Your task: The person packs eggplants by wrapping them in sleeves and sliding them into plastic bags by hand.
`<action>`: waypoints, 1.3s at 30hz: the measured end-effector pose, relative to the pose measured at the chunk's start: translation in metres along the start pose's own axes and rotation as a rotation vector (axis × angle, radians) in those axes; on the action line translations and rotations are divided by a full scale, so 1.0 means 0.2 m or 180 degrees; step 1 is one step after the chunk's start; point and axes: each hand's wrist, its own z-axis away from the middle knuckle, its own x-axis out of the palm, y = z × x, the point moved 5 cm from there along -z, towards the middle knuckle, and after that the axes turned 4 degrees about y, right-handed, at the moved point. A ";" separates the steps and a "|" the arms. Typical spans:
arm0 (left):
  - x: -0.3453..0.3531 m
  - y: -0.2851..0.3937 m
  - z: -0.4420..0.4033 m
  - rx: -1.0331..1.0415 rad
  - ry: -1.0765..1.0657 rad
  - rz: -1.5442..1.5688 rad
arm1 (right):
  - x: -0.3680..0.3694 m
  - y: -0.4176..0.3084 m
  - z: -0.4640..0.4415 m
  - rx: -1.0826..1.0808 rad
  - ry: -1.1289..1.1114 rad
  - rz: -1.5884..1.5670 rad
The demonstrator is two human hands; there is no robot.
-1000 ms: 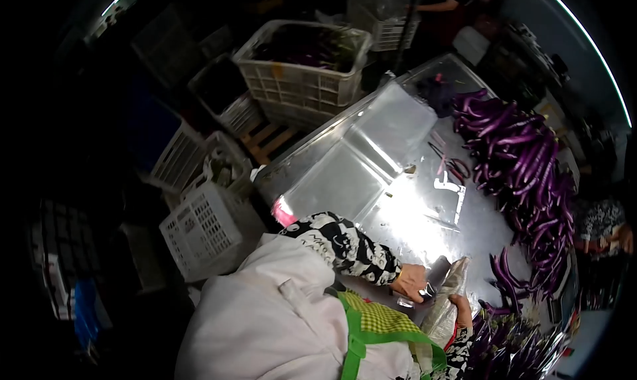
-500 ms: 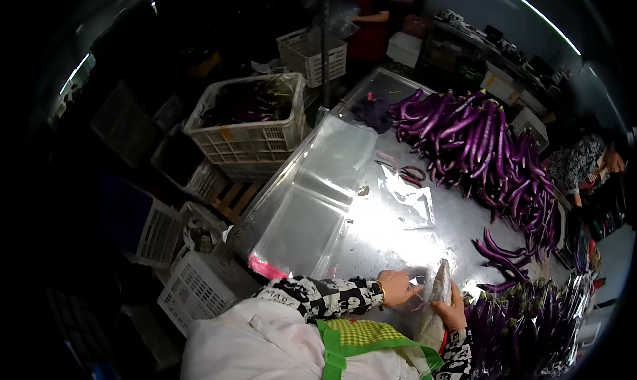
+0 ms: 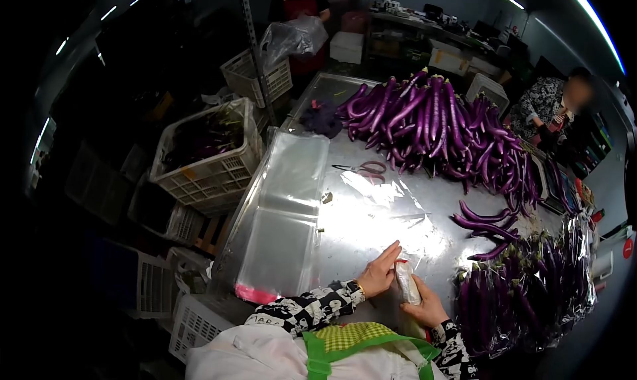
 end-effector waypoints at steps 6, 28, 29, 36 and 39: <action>0.07 -0.03 0.04 0.0226 -0.0934 -0.0816 | 0.03 -0.04 -0.08 0.0501 -0.0257 0.2120; 0.15 0.03 -0.09 0.0973 0.0645 -0.1782 | 0.14 0.31 0.24 0.0260 0.0502 0.2043; 0.17 0.01 -0.11 0.1004 0.0656 -0.1763 | 0.13 0.27 0.24 0.0108 0.0618 0.2078; 0.26 -0.08 -0.11 0.0767 -0.0072 -0.1561 | 0.08 0.21 0.22 0.0661 0.0438 0.1440; 0.29 -0.02 -0.07 0.0921 -0.0466 -0.0800 | 0.08 0.20 0.16 0.0544 0.0450 0.1369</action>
